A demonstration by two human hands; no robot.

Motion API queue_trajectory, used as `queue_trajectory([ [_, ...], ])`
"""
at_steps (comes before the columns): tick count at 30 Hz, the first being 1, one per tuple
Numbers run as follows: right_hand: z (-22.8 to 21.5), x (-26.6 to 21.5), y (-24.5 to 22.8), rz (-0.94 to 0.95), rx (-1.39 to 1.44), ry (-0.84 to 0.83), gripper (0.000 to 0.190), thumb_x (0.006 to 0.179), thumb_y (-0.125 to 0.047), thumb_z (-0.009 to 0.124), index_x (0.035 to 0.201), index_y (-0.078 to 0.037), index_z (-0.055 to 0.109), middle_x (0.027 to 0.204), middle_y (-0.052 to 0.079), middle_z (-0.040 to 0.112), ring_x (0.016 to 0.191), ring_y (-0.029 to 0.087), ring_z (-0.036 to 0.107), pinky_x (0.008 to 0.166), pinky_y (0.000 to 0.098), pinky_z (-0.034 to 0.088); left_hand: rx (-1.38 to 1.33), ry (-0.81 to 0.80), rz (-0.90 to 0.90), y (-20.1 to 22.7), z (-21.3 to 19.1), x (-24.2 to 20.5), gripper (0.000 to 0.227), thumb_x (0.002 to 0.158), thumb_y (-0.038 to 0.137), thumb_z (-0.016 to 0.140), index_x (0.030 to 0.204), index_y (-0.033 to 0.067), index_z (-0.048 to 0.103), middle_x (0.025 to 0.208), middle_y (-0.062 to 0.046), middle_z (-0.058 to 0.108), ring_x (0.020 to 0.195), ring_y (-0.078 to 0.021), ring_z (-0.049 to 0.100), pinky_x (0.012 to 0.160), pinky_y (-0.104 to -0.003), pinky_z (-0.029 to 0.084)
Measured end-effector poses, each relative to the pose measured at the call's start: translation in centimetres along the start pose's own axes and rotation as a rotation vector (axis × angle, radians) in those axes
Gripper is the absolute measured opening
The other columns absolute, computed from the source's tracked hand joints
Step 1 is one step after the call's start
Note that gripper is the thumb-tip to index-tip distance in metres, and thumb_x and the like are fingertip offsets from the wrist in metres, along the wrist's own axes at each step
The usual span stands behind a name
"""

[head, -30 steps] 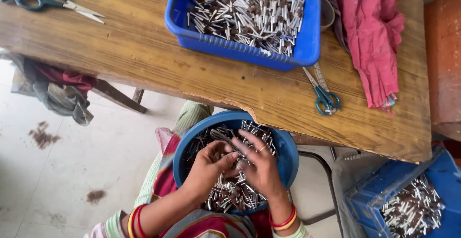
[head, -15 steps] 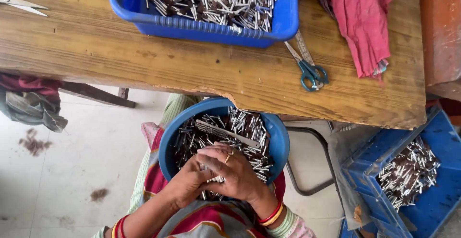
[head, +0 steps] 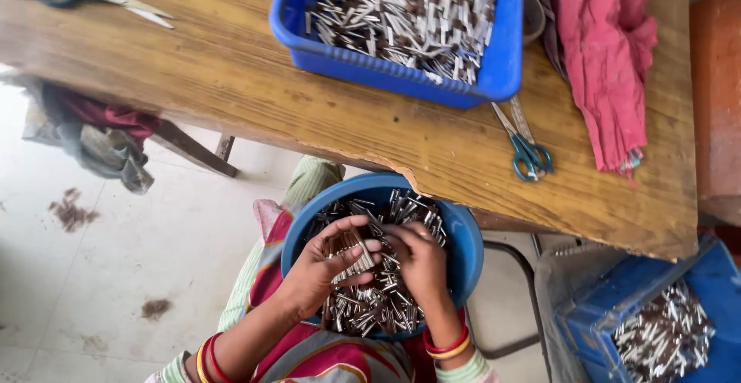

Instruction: The person sits on the floor and sorts small metal pins by hand, picking them from a blue bowl on their lap and placing them into a blue tray on the table. The person handles the pins individually and in small handfuls throughout the video.

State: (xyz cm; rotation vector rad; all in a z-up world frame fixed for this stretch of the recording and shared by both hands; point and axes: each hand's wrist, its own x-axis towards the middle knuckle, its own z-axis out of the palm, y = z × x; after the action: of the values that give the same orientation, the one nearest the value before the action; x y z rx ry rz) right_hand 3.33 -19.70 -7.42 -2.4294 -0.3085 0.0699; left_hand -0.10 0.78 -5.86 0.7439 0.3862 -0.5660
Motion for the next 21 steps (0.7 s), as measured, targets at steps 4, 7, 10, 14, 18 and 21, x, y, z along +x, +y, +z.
queue_trajectory([
  [4,-1.1,-1.2,0.4,0.003,0.344,0.168,0.024,0.087,0.003,0.071,0.110,-0.004,0.075,0.094,0.011,0.073,0.079,0.027,0.071,0.069,0.0345,0.056,0.079,-0.007,0.059,1.2,0.6,-0.4,0.064,0.093,0.005,0.063,0.153,0.0195,0.046,0.114,-0.006,0.074,0.099,-0.0166,0.072,0.080,-0.035,0.064],
  [7,-2.1,-1.4,-0.6,-0.355,0.355,0.257,0.018,0.090,0.005,0.067,0.101,-0.008,0.070,0.106,0.008,0.072,0.088,0.020,0.072,0.075,0.0282,0.059,0.217,-0.050,0.202,0.9,1.4,-0.8,0.087,0.084,-0.006,0.068,0.158,0.0224,0.032,0.115,-0.004,0.071,0.095,-0.0156,0.071,0.074,-0.031,0.062],
  [10,-2.2,-1.0,-0.8,-0.401,0.002,0.283,0.023,0.087,0.007,0.065,0.100,-0.009,0.074,0.100,0.005,0.074,0.093,0.020,0.071,0.081,0.0300,0.056,0.315,-0.158,0.270,1.3,2.9,-2.1,0.103,0.081,-0.010,0.070,0.163,0.0246,0.018,0.113,-0.004,0.068,0.090,-0.0137,0.068,0.068,-0.027,0.058],
  [14,-2.6,-1.3,-0.3,-0.191,0.210,0.147,0.019,0.086,0.005,0.070,0.098,-0.009,0.074,0.101,0.008,0.073,0.085,0.017,0.072,0.075,0.0281,0.059,0.384,-0.091,0.278,1.8,3.2,-1.5,0.107,0.081,-0.008,0.076,0.164,0.0249,0.016,0.107,-0.005,0.069,0.087,-0.0104,0.065,0.067,-0.025,0.058],
  [18,-2.4,-0.8,-1.4,-0.361,0.034,0.278,0.022,0.083,0.010,0.066,0.096,-0.005,0.074,0.099,0.008,0.073,0.093,0.021,0.070,0.082,0.0313,0.056,0.441,-0.157,0.276,2.0,3.9,-3.0,0.108,0.083,-0.008,0.075,0.166,0.0248,0.014,0.102,-0.006,0.068,0.084,-0.0107,0.062,0.064,-0.025,0.058],
  [21,-1.7,-1.1,0.6,-0.109,0.302,0.110,0.020,0.083,0.010,0.072,0.098,-0.003,0.076,0.095,0.009,0.075,0.085,0.019,0.074,0.075,0.0308,0.058,0.422,-0.121,0.240,2.3,3.8,-2.5,0.106,0.081,-0.010,0.072,0.165,0.0259,0.016,0.104,-0.004,0.068,0.085,-0.0094,0.064,0.061,-0.025,0.059],
])
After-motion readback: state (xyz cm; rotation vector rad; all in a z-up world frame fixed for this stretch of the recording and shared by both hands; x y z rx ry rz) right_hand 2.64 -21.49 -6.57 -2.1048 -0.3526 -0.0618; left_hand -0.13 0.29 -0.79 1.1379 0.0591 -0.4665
